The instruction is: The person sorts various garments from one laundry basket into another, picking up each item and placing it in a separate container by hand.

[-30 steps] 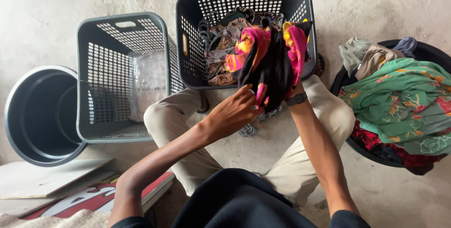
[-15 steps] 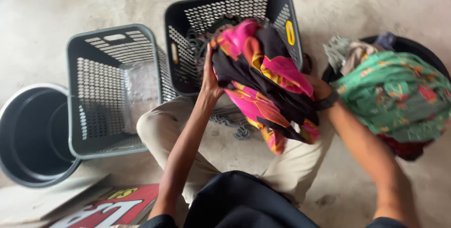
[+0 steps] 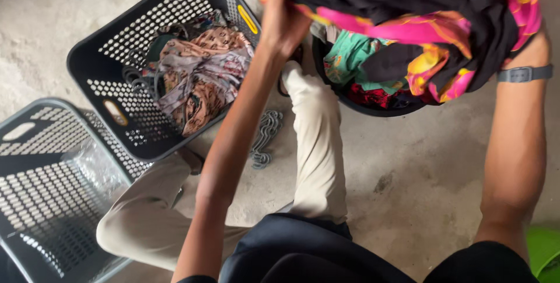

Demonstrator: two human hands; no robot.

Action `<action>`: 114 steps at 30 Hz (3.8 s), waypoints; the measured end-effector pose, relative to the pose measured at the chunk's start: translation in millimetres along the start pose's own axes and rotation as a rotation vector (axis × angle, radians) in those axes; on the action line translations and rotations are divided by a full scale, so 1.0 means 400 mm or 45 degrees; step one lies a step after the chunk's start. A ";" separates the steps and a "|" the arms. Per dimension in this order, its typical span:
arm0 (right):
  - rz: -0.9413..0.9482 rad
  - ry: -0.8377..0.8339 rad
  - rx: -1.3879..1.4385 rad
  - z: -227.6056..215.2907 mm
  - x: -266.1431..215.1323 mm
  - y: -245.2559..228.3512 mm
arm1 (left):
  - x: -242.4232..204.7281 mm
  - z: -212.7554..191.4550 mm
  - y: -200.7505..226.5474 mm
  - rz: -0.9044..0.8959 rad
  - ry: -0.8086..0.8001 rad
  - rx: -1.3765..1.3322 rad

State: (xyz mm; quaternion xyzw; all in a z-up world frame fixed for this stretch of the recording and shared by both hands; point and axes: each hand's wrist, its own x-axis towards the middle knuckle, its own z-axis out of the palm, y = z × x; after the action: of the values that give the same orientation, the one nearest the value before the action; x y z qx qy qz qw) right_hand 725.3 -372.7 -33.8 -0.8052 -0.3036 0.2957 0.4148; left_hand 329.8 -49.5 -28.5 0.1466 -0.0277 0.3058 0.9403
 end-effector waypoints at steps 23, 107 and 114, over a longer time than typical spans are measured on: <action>-0.590 -0.313 -0.145 0.594 -0.001 -0.262 | -0.307 -0.465 0.062 -0.047 0.255 2.213; -0.691 -0.335 0.257 1.247 -0.117 -0.613 | -0.642 -0.099 0.693 0.649 0.975 2.227; -1.053 -0.082 0.004 1.251 -0.136 -0.618 | -0.634 -0.101 0.664 0.821 0.583 2.137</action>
State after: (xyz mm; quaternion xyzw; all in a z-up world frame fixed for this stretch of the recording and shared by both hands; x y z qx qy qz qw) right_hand 265.8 -51.5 -52.8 -0.6052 -0.6138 0.1294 0.4901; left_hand -32.4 22.9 -34.3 0.7006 0.3496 0.4938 0.3783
